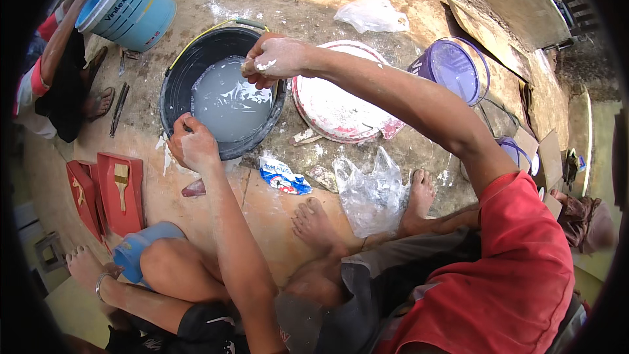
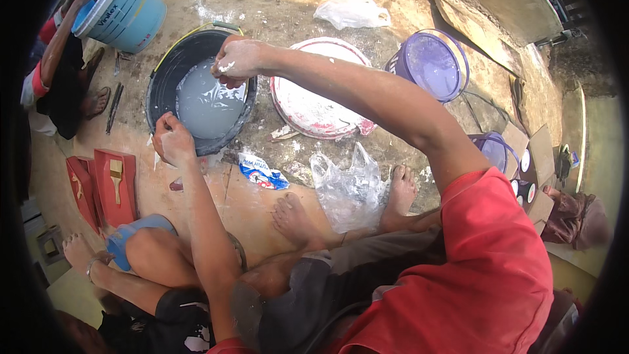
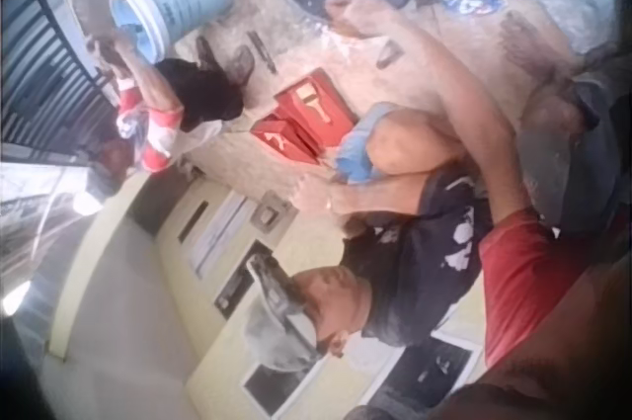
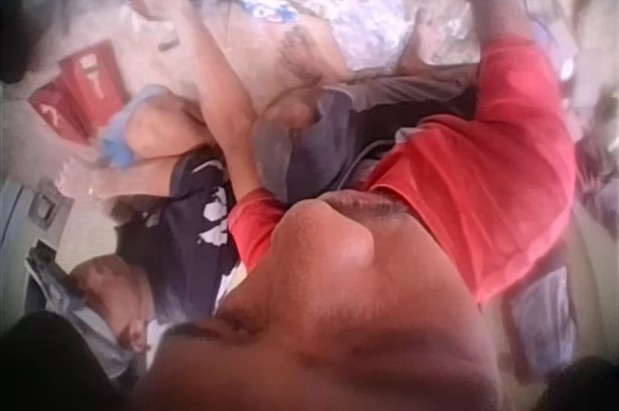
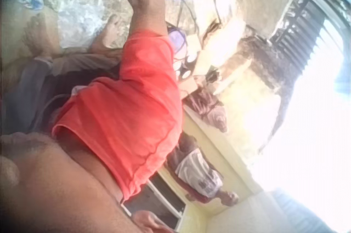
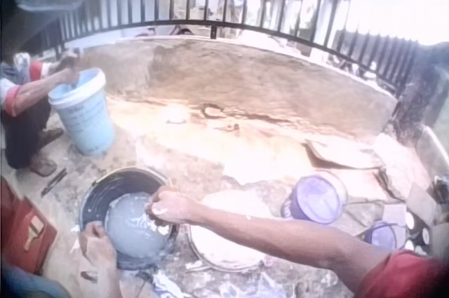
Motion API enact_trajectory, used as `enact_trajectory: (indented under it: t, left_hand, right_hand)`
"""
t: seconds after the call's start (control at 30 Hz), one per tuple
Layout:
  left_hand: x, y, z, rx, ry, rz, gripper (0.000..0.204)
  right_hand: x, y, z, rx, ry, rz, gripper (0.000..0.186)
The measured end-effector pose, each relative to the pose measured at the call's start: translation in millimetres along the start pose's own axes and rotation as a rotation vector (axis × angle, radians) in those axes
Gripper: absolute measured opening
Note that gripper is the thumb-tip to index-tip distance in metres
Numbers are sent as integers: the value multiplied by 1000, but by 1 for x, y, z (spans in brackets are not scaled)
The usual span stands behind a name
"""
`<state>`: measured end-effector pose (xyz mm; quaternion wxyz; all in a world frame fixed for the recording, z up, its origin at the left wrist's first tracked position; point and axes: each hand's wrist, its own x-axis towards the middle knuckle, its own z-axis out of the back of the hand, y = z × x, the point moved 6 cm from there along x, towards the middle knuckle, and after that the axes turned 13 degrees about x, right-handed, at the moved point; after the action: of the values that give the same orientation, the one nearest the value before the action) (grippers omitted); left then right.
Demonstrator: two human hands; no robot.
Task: The person sits on the floor and mixes a white substance in a bucket using a trowel. They add water from a black bucket and a powder from a small packet, then scrape the sides of the bucket to combine the ingredients.
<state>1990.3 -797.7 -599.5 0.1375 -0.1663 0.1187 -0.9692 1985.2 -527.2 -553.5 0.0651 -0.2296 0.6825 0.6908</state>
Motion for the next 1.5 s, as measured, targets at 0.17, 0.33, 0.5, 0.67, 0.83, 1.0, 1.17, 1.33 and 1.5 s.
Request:
enact_trajectory:
  t: [0.17, 0.33, 0.5, 0.67, 0.83, 1.0, 1.17, 1.33, 1.5]
  left_hand:
    - [-2, 11, 13, 26, 19, 55, 28]
    - [0, 11, 16, 11, 25, 62, 26]
    - [-7, -13, -6, -70, 56, 38, 25]
    - [1, 6, 4, -44, 56, 41, 27]
    - [-1, 7, 10, -32, -71, 4, 28]
    - [-1, -5, 0, -77, 83, 20, 29]
    - [-1, -1, 5, -22, 16, 37, 29]
    - [-1, 5, 3, 6, 30, 47, 29]
    - [-2, 4, 3, 12, 24, 44, 30]
  right_hand:
    - [108, -83, -99, 98, 91, -279, 22]
    - [173, -112, -108, -803, 205, -186, 21]
    - [165, -167, -70, -193, 242, -553, 23]
    - [98, -67, -77, 362, 386, -505, 27]
    - [18, -18, -7, 187, 451, -466, 32]
    - [-69, -54, 78, -151, 239, -606, 38]
    - [-82, -131, 125, -592, 126, -459, 43]
    - [-78, -95, 115, -815, 119, -85, 43]
    - [-50, -4, 65, -441, -102, -67, 38]
